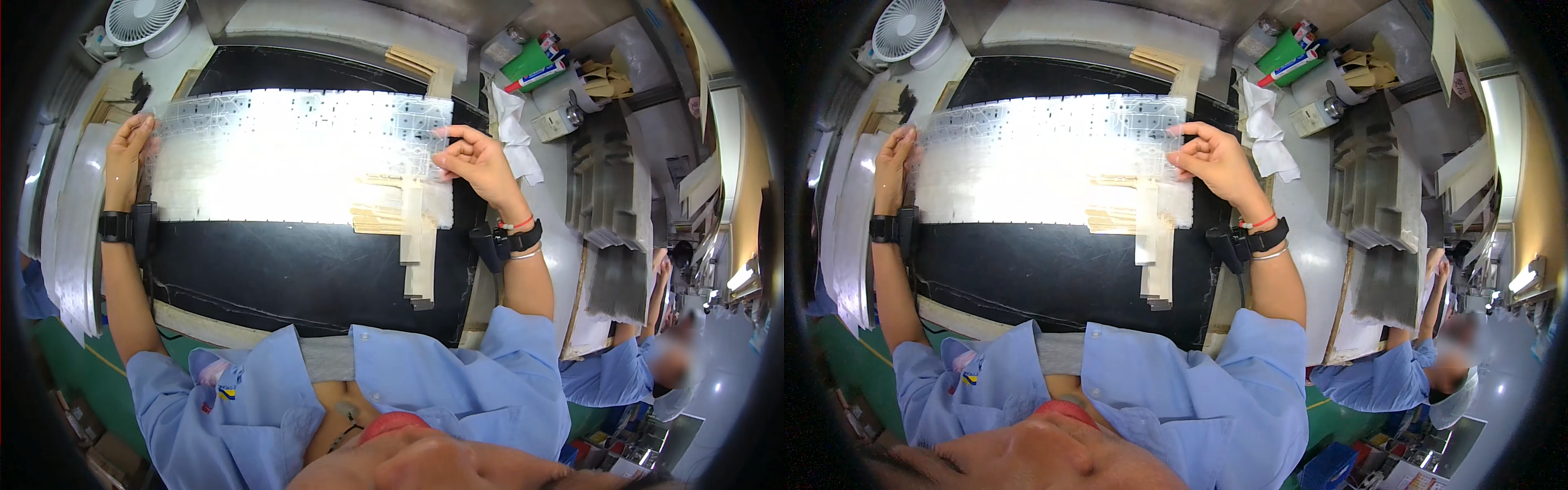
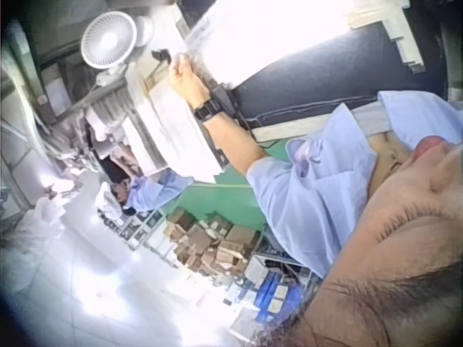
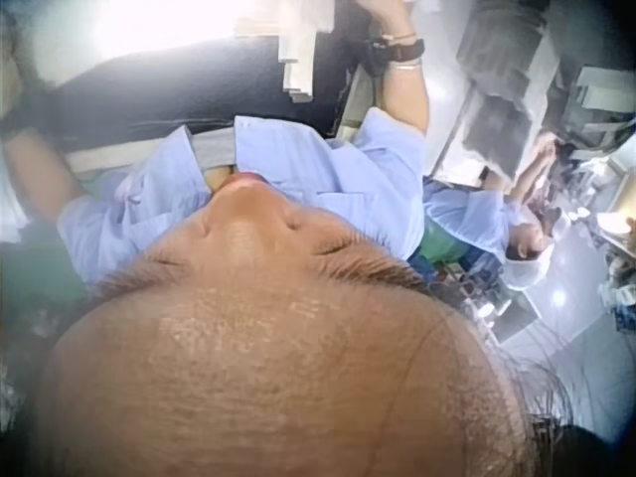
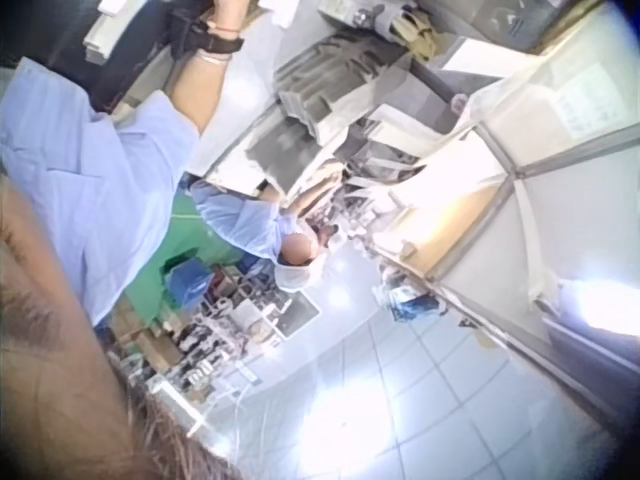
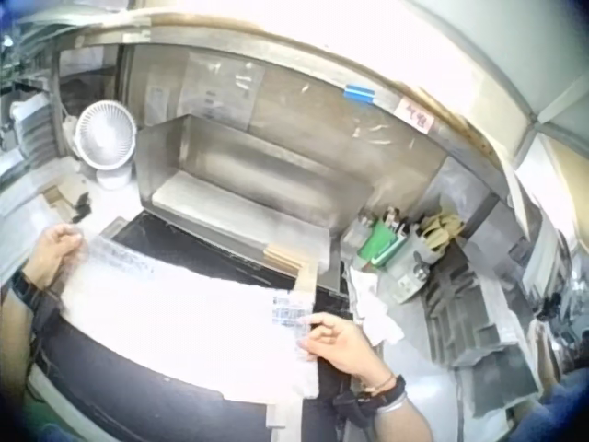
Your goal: Inspecting and organizing clear plastic keyboard components or similar factory materials at a workstation.
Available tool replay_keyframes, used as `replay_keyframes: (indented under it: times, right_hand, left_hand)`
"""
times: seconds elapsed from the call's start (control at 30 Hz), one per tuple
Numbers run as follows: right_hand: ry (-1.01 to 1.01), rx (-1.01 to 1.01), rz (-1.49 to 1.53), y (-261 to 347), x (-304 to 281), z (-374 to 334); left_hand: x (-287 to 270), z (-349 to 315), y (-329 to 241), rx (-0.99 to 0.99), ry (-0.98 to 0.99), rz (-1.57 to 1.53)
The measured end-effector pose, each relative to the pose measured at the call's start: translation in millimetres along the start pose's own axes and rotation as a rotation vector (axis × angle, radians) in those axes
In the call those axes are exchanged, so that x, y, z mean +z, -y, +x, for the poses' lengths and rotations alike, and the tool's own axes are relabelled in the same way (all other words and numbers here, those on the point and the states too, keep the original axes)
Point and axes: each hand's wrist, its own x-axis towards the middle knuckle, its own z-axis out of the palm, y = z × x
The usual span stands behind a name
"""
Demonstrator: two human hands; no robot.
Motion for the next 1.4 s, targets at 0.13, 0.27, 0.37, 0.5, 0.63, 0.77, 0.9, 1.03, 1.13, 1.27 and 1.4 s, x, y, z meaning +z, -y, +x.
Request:
replay_keyframes:
  times: [0.13, 0.27, 0.37, 0.5, 0.63, 0.77, 0.9, 1.03, 1.13, 1.27, 1.4]
  right_hand:
    - [0.005, 0.012, 0.035, 0.0, 1.2, 0.6]
    - [0.010, 0.005, 0.044, 4.4, 2.1, -0.9]
    - [0.019, 0.008, 0.061, 2.6, 2.3, 0.7]
    - [-0.013, 0.010, 0.058, 5.9, 5.4, -0.4]
    - [-0.032, -0.004, 0.062, -0.8, -2.2, 0.9]
    - [-0.079, -0.030, 0.077, -10.0, -10.2, 3.9]
    - [-0.120, -0.035, 0.069, -13.0, -12.3, 6.7]
    - [-0.164, -0.038, 0.033, -14.0, -11.6, 9.8]
    - [-0.192, -0.078, 0.019, -22.7, -19.0, 13.5]
    - [-0.283, -0.068, 0.060, -24.4, -25.9, 12.4]
    - [-0.322, -0.070, 0.085, -29.9, -28.6, 16.1]
  left_hand:
    - [-0.7, 0.4, 4.2, 0.048, -0.009, 0.006]
    - [0.1, 2.5, 4.9, 0.088, -0.028, -0.001]
    - [-2.6, 3.0, 6.4, 0.095, -0.045, 0.000]
    - [-1.8, -1.6, 1.5, 0.126, -0.063, -0.018]
    - [10.6, -10.7, -12.6, 0.157, -0.058, 0.052]
    - [20.5, -17.6, -20.7, 0.163, -0.044, 0.024]
    - [21.7, -18.6, -22.9, 0.160, -0.018, -0.010]
    - [23.5, -21.9, -23.9, 0.181, -0.039, -0.035]
    - [26.8, -24.8, -26.7, 0.201, -0.064, -0.020]
    - [33.5, -28.2, -32.9, 0.190, -0.001, -0.026]
    - [36.4, -38.8, -39.6, 0.166, 0.021, -0.033]
